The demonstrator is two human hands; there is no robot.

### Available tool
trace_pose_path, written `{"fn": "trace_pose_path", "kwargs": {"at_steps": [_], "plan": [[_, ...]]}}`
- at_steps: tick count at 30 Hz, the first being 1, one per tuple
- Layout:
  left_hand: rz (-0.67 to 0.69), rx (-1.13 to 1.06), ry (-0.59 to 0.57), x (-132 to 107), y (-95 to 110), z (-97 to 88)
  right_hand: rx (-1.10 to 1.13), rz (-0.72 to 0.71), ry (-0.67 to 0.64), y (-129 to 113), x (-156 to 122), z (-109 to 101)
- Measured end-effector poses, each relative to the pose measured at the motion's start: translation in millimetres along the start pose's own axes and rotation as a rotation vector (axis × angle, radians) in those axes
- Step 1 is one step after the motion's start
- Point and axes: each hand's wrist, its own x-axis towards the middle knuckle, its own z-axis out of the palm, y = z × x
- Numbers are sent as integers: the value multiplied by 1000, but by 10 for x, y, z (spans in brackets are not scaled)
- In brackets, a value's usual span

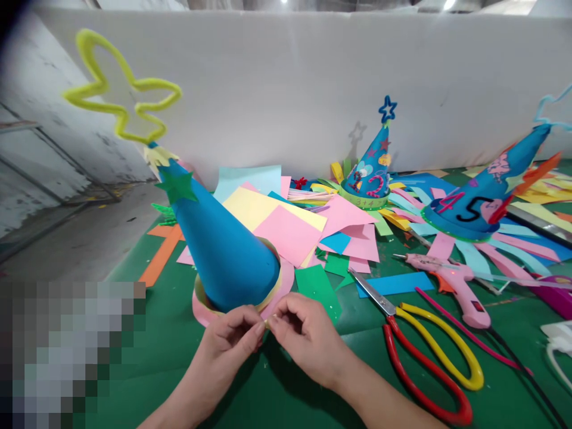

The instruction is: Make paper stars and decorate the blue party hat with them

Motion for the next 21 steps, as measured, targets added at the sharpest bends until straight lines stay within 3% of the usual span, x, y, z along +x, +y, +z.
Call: {"fn": "trace_pose_path", "kwargs": {"at_steps": [5, 12, 16, 21], "plan": [[-9, 25, -30, -13, 29, -3, -117, -130, 28, -11, -28, 10], [88, 137, -71, -54, 62, -14, -100, -169, 57, -26, -60, 29], [60, 59, -68, -57, 97, 14, -42, -152, 121, -24, -80, 66], [-48, -145, -135, -27, 65, 14, 161, -32, 87, -3, -71, 71]]}}
